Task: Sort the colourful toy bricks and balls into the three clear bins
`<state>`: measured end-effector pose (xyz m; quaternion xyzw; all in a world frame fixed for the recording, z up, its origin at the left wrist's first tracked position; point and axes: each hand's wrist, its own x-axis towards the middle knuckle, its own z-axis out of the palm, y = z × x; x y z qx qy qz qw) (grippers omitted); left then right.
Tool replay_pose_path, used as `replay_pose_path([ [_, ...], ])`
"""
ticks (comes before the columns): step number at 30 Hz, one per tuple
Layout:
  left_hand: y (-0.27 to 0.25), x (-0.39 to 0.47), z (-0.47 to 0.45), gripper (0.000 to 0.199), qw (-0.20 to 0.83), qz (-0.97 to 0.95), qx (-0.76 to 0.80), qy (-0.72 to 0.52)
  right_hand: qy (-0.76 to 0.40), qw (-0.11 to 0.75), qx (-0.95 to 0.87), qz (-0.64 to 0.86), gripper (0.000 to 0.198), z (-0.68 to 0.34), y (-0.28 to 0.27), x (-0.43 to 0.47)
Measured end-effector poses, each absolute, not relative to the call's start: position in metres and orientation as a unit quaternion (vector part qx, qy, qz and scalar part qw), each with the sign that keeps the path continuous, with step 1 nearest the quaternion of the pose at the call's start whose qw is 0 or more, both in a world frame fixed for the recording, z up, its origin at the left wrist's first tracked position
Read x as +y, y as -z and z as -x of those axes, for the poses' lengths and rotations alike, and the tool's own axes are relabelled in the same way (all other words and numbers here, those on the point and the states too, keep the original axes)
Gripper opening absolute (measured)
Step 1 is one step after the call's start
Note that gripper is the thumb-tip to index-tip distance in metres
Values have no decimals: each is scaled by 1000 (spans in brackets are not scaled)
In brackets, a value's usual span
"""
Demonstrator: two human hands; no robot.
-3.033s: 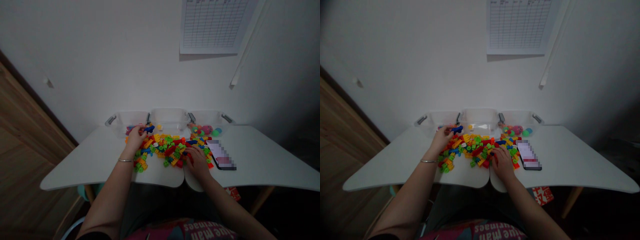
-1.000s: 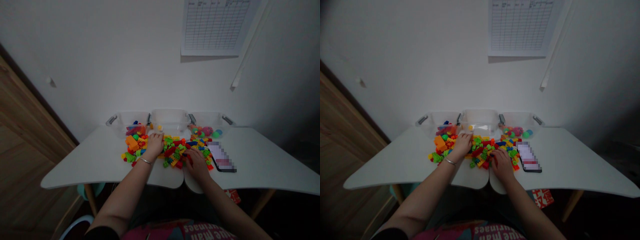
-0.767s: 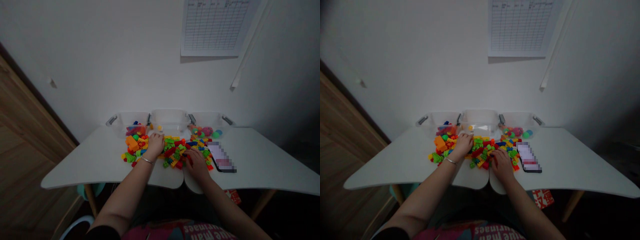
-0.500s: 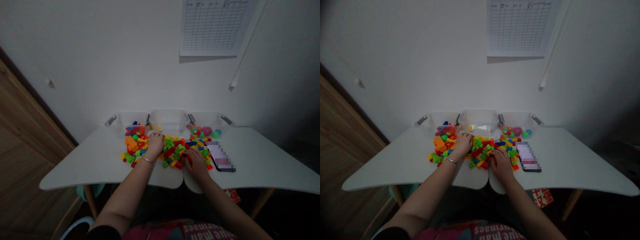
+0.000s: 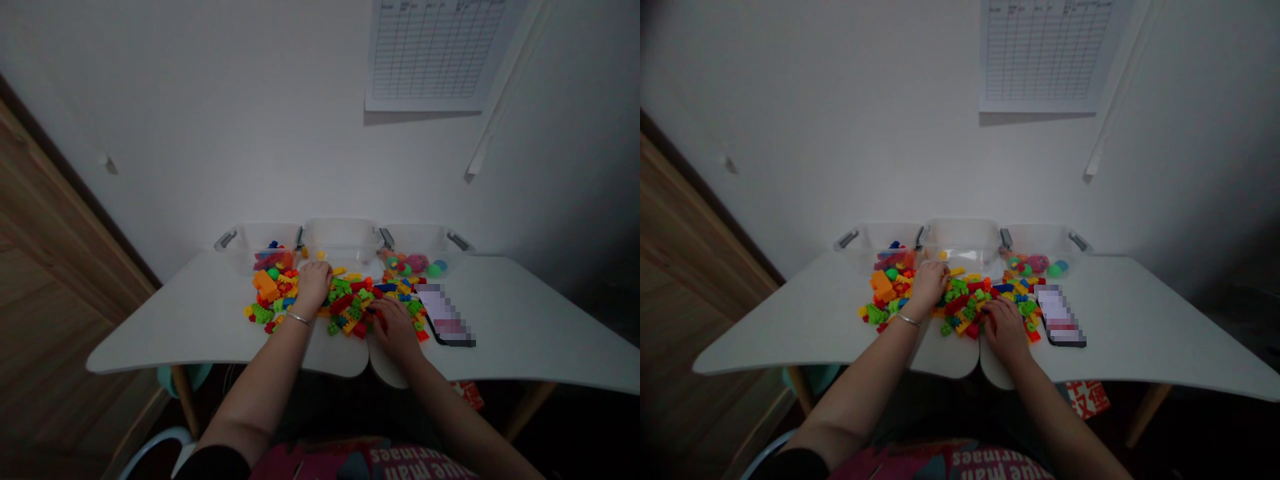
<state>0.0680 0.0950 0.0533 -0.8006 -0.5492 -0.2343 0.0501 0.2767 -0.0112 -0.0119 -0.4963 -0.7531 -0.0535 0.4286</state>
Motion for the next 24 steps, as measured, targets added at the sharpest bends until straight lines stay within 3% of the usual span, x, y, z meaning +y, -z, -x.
replay_pose_path([
  [8, -55, 88, -45, 4, -132, 679, -491, 529, 53, 429, -750, 500, 23, -275, 11, -11],
  [14, -65, 93, -27, 6, -424, 347, -362, 754, 48, 427, -749, 504, 23, -275, 11, -11],
  [18, -80, 100, -10, 8, -518, 219, -296, 772, 47, 429, -749, 503, 23, -275, 12, -11],
  [24, -93, 112, 5, 15, -503, 177, -337, 776, 49, 428, -751, 501, 24, -276, 12, -10],
])
